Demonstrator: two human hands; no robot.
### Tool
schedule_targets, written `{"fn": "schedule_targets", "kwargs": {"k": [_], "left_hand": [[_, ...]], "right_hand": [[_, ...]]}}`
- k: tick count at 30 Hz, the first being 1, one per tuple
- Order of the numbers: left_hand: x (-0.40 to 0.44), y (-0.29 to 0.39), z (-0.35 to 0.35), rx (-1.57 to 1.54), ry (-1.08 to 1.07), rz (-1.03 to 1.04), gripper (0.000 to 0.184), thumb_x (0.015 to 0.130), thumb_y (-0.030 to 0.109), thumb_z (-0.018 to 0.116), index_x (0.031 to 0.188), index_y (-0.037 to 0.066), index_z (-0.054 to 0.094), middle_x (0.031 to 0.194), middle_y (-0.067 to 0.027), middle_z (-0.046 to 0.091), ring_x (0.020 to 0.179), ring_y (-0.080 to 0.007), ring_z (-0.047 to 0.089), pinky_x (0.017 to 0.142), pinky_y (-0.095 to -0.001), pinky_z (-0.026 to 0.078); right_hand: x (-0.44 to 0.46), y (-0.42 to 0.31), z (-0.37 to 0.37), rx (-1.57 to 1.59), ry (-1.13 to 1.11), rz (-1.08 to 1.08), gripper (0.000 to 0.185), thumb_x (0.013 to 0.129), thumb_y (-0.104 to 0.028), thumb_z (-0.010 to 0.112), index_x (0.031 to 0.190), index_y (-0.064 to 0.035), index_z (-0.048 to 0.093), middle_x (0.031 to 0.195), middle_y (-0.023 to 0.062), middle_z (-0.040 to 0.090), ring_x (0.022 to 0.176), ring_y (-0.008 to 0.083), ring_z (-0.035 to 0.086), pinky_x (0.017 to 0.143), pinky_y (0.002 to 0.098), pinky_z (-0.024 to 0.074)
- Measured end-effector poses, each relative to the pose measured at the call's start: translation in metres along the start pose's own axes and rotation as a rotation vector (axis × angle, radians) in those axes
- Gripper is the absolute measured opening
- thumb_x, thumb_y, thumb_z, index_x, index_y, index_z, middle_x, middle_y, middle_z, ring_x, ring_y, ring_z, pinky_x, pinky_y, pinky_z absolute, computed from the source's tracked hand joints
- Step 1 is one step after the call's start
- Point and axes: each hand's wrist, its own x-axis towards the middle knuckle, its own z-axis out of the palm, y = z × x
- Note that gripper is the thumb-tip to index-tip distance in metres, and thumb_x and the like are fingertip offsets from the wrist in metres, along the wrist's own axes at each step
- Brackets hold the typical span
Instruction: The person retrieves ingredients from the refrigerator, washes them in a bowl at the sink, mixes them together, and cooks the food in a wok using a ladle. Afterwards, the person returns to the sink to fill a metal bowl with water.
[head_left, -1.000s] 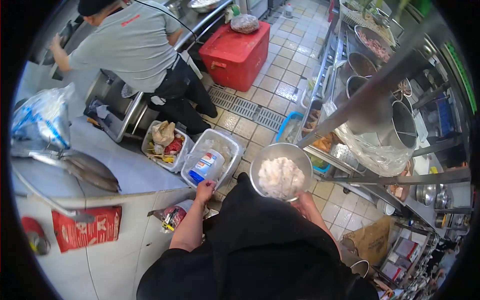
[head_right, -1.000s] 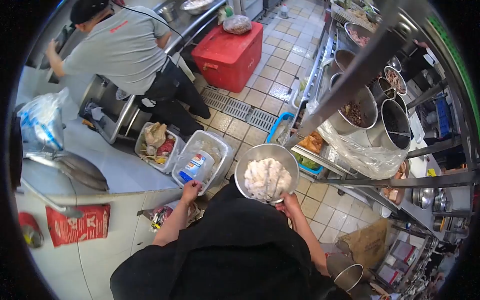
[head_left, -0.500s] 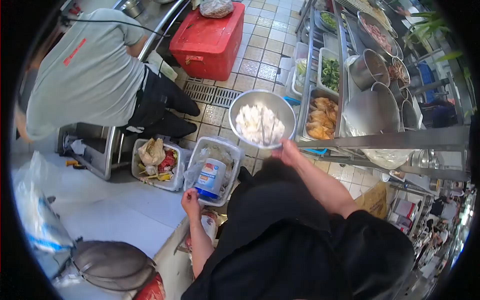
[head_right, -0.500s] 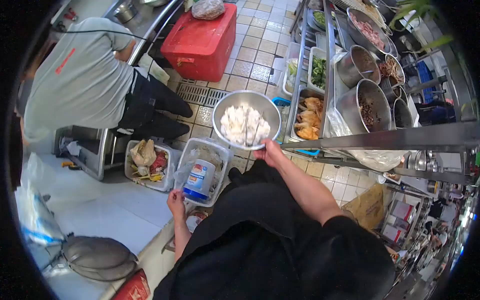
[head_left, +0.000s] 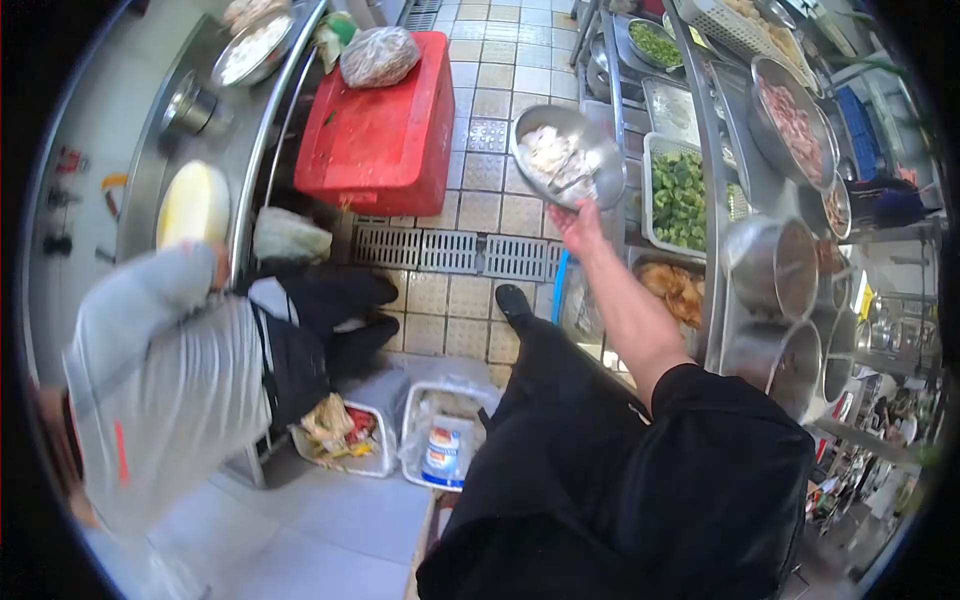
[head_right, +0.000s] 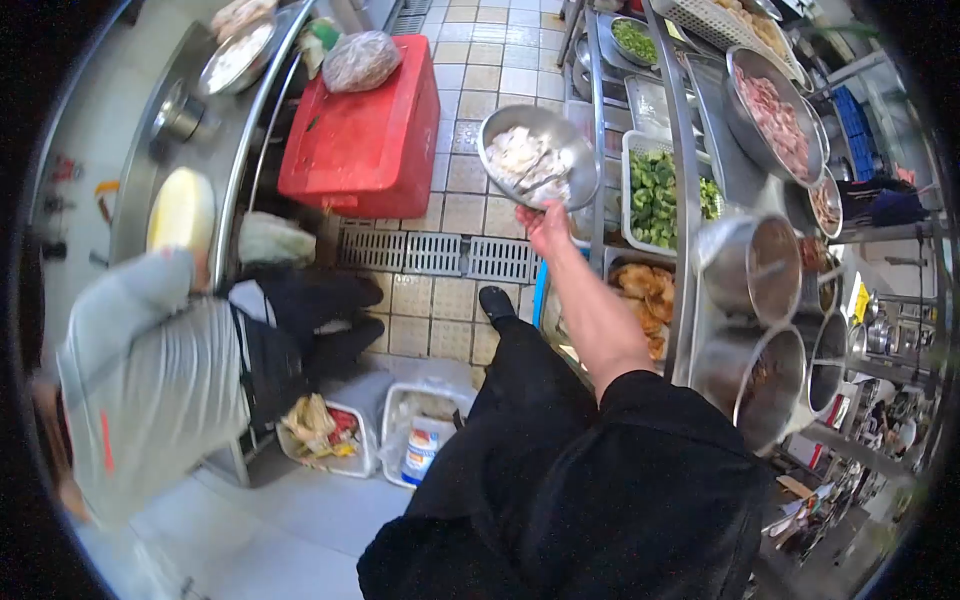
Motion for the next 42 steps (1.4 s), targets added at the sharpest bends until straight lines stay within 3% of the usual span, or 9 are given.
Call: {"fn": "schedule_targets", "kwargs": {"k": [8, 13, 17, 20, 24, 28, 36, 38, 42], "left_hand": [[0.014, 0.154, 0.019, 0.291, -0.086, -0.127, 0.014, 0.094, 0.014, 0.062, 0.095, -0.001, 0.063, 0.085, -0.0051, 0.062, 0.078, -0.0162, 0.060, 0.069, -0.0298, 0.052], [0.001, 0.202, 0.026, 0.335, -0.053, -0.178, 0.016, 0.093, 0.016, 0.063, 0.095, 0.000, 0.064, 0.084, -0.0051, 0.063, 0.078, -0.0161, 0.061, 0.069, -0.0298, 0.053], [-0.033, 0.205, 0.027, 0.327, -0.022, -0.251, 0.018, 0.093, 0.017, 0.064, 0.095, 0.000, 0.065, 0.083, -0.0052, 0.064, 0.077, -0.0160, 0.062, 0.068, -0.0298, 0.053], [-0.062, 0.199, 0.027, 0.312, -0.017, -0.288, 0.019, 0.092, 0.018, 0.064, 0.095, 0.000, 0.065, 0.082, -0.0052, 0.064, 0.077, -0.0159, 0.063, 0.068, -0.0298, 0.053], [-0.093, 0.182, 0.025, 0.287, -0.009, -0.300, 0.021, 0.091, 0.020, 0.065, 0.095, 0.000, 0.066, 0.081, -0.0053, 0.065, 0.076, -0.0158, 0.064, 0.068, -0.0299, 0.053], [-0.112, 0.161, 0.032, 0.218, 0.009, -0.295, 0.022, 0.091, 0.022, 0.066, 0.095, 0.000, 0.067, 0.080, -0.0053, 0.066, 0.076, -0.0158, 0.065, 0.068, -0.0299, 0.053], [-0.124, 0.092, 0.052, -0.006, 0.048, -0.194, 0.025, 0.090, 0.025, 0.068, 0.094, 0.000, 0.068, 0.078, -0.0054, 0.067, 0.075, -0.0156, 0.066, 0.067, -0.0299, 0.053], [-0.118, 0.064, 0.064, -0.092, 0.014, -0.051, 0.021, 0.090, 0.023, 0.067, 0.092, 0.002, 0.068, 0.077, -0.0046, 0.066, 0.071, -0.0124, 0.063, 0.065, -0.0266, 0.052], [-0.129, 0.001, 0.081, -0.414, 0.078, 0.014, 0.017, 0.092, 0.018, 0.065, 0.090, 0.002, 0.067, 0.077, -0.0041, 0.065, 0.071, -0.0122, 0.061, 0.065, -0.0274, 0.051]], "right_hand": [[0.207, -0.193, 0.020, 0.278, 0.011, -0.359, 0.040, 0.093, -0.016, 0.040, 0.125, 0.0070, 0.045, 0.111, 0.0259, 0.064, 0.083, 0.0397, 0.070, 0.079, 0.0506, 0.0627], [0.331, -0.295, -0.053, 0.138, 0.195, -0.426, 0.067, 0.104, -0.052, 0.027, 0.146, -0.0001, 0.028, 0.126, 0.0283, 0.056, 0.108, 0.0444, 0.063, 0.090, 0.0538, 0.0565], [0.368, -0.347, -0.114, 0.083, 0.258, -0.442, 0.047, 0.100, -0.020, 0.036, 0.139, 0.0044, 0.033, 0.124, 0.0270, 0.056, 0.103, 0.0413, 0.067, 0.086, 0.0508, 0.0606], [0.374, -0.345, -0.134, 0.180, 0.273, -0.339, 0.055, 0.106, -0.036, 0.029, 0.138, 0.0063, 0.043, 0.131, 0.0262, 0.055, 0.107, 0.0400, 0.065, 0.092, 0.0476, 0.0583], [0.369, -0.333, -0.134, 0.343, 0.250, -0.190, 0.058, 0.104, -0.035, 0.030, 0.140, 0.0108, 0.033, 0.127, 0.0281, 0.059, 0.114, 0.0406, 0.063, 0.096, 0.0484, 0.0563], [0.291, -0.280, -0.043, 0.175, 0.215, -0.225, 0.090, 0.099, -0.067, 0.023, 0.154, 0.0005, 0.000, 0.135, 0.0285, 0.053, 0.120, 0.0415, 0.059, 0.098, 0.0530, 0.0536], [0.224, -0.080, -0.093, -0.328, -0.020, -0.063, 0.069, 0.101, -0.062, 0.035, 0.137, -0.0044, 0.050, 0.105, 0.0164, 0.065, 0.085, 0.0276, 0.060, 0.076, 0.0391, 0.0512], [0.180, -0.022, -0.109, -0.742, 0.061, 0.071, 0.047, 0.104, -0.049, 0.036, 0.094, -0.0090, 0.059, 0.066, 0.0068, 0.059, 0.061, 0.0279, 0.059, 0.059, 0.0427, 0.0518], [0.082, 0.042, -0.135, -1.246, -0.084, 0.558, 0.036, 0.101, -0.038, 0.049, 0.103, -0.0039, 0.059, 0.083, 0.0118, 0.066, 0.070, 0.0295, 0.069, 0.062, 0.0425, 0.0572]]}}
